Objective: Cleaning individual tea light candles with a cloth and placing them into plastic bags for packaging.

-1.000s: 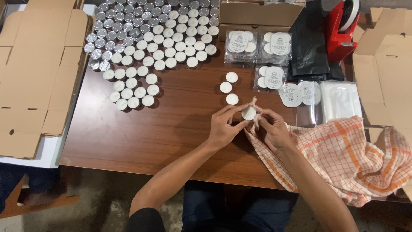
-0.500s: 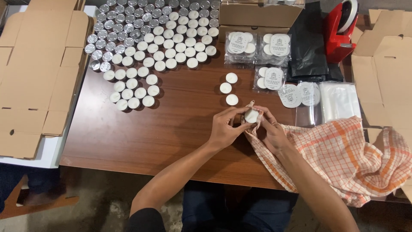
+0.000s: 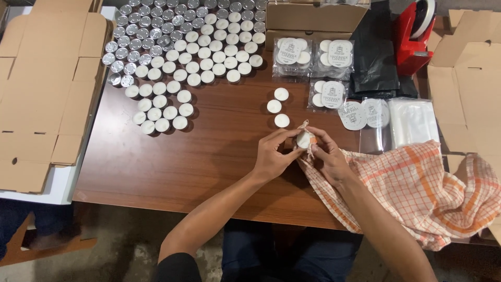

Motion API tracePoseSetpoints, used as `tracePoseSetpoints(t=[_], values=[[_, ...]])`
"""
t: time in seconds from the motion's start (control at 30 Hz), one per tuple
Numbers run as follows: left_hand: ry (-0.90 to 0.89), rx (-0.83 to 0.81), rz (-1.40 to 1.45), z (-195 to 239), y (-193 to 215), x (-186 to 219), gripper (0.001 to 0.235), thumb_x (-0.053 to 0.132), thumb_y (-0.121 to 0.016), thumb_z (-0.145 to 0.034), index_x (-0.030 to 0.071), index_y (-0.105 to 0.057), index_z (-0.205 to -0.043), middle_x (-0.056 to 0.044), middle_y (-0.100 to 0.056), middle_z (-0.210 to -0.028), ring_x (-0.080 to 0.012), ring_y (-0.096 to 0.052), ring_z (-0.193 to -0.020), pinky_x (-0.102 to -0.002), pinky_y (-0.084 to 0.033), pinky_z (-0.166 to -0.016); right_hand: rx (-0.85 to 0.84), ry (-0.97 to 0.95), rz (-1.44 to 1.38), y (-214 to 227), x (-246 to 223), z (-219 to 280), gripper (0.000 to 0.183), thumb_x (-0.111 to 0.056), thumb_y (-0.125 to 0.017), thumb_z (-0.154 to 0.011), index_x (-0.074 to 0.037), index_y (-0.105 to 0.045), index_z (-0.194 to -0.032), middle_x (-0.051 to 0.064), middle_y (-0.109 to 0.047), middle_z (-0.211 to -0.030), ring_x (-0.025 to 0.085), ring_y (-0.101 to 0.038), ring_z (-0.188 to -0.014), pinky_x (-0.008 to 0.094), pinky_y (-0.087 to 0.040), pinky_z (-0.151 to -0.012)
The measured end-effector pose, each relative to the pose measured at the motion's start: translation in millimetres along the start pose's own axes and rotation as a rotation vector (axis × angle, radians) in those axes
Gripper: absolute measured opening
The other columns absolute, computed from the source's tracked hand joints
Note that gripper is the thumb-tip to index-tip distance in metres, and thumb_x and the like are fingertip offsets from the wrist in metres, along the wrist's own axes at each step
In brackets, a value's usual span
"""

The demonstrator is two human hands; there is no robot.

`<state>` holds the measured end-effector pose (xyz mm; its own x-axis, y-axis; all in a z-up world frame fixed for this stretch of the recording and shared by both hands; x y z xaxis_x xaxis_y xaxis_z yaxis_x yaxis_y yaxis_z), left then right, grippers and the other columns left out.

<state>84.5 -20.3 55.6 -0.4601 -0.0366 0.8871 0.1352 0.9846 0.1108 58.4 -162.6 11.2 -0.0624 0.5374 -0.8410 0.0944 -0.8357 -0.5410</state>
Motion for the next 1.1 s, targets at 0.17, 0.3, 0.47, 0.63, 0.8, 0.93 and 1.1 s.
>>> tracePoseSetpoints(t=[0.17, 0.3, 0.47, 0.63, 0.8, 0.93, 1.1], values=[[-0.001, -0.007, 0.007, 5, -6, -4, 0.041, 0.017, -0.089, -0.077, 0.010, -0.075, -0.115, -0.006, -0.076, -0.097, -0.0106, -0.060, -0.060, -0.024, -0.050, -0.053, 0.144, 0.033, -0.092, 27, 20, -2, 0.017, -0.012, -0.056, -0.103, -0.002, -0.061, -0.115, 0.014, -0.067, -0.113, 0.016, -0.064, -0.084, 0.026, -0.052, -0.070], [-0.010, 0.017, -0.035, 2, -3, 2, 0.041, 0.018, -0.089, -0.077, 0.010, -0.076, -0.114, -0.005, -0.076, -0.095, -0.0062, -0.050, -0.051, -0.021, -0.043, -0.045, 0.205, 0.043, 0.041, 50, 23, -7, 0.022, -0.018, -0.059, -0.103, -0.003, -0.067, -0.117, 0.009, -0.069, -0.123, 0.014, -0.066, -0.098, 0.026, -0.053, -0.079], [0.008, 0.052, -0.115, 3, 7, 0, 0.040, 0.015, -0.088, -0.078, 0.013, -0.076, -0.116, -0.005, -0.076, -0.096, -0.0068, -0.050, -0.048, -0.021, -0.042, -0.042, 0.252, 0.045, 0.320, 43, 12, -2, 0.033, -0.010, -0.068, -0.097, -0.004, -0.068, -0.129, 0.004, -0.072, -0.109, 0.007, -0.060, -0.093, 0.023, -0.052, -0.081], [0.000, 0.030, -0.113, 1, 7, -2, 0.040, 0.010, -0.085, -0.082, 0.014, -0.075, -0.120, -0.007, -0.075, -0.097, -0.0073, -0.047, -0.046, -0.023, -0.042, -0.042, 0.258, 0.076, 0.452, 28, -5, 6, 0.040, -0.006, -0.074, -0.092, -0.005, -0.069, -0.131, 0.005, -0.072, -0.097, 0.008, -0.060, -0.091, 0.026, -0.055, -0.079], [0.016, 0.030, -0.118, 1, 7, -4, 0.042, 0.009, -0.085, -0.080, 0.016, -0.075, -0.120, -0.004, -0.074, -0.095, -0.0049, -0.046, -0.046, -0.022, -0.041, -0.041, 0.374, 0.089, 0.432, 40, -3, 2, 0.022, -0.003, -0.079, -0.088, -0.002, -0.075, -0.110, 0.008, -0.076, -0.092, 0.006, -0.064, -0.080, 0.023, -0.056, -0.072], [-0.065, 0.056, -0.204, -4, 8, -3, 0.043, 0.015, -0.087, -0.079, 0.019, -0.075, -0.120, 0.000, -0.073, -0.095, -0.0059, -0.049, -0.046, -0.021, -0.043, -0.041, 0.373, 0.212, 0.532, 16, -29, 7, 0.021, -0.003, -0.076, -0.092, -0.003, -0.076, -0.112, 0.007, -0.073, -0.085, 0.007, -0.061, -0.082, 0.024, -0.055, -0.074], [-0.094, 0.236, -0.308, -21, 38, 8, 0.042, 0.016, -0.090, -0.074, 0.011, -0.074, -0.112, -0.006, -0.068, -0.102, -0.0224, -0.066, -0.074, -0.030, -0.054, -0.058, 0.452, 0.399, 0.656, 20, -49, 13, 0.016, -0.007, -0.072, -0.098, 0.000, -0.075, -0.112, 0.015, -0.075, -0.094, 0.012, -0.063, -0.092, 0.033, -0.055, -0.080]])
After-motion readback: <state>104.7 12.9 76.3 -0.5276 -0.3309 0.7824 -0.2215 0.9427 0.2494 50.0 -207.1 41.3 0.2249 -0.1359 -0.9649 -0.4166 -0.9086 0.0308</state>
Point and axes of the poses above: each hand's wrist, its own z-axis away from the middle knuckle, its own y-axis out of the back of the hand, x = y × z, the point moved 10 cm from there along -z, towards the middle knuckle
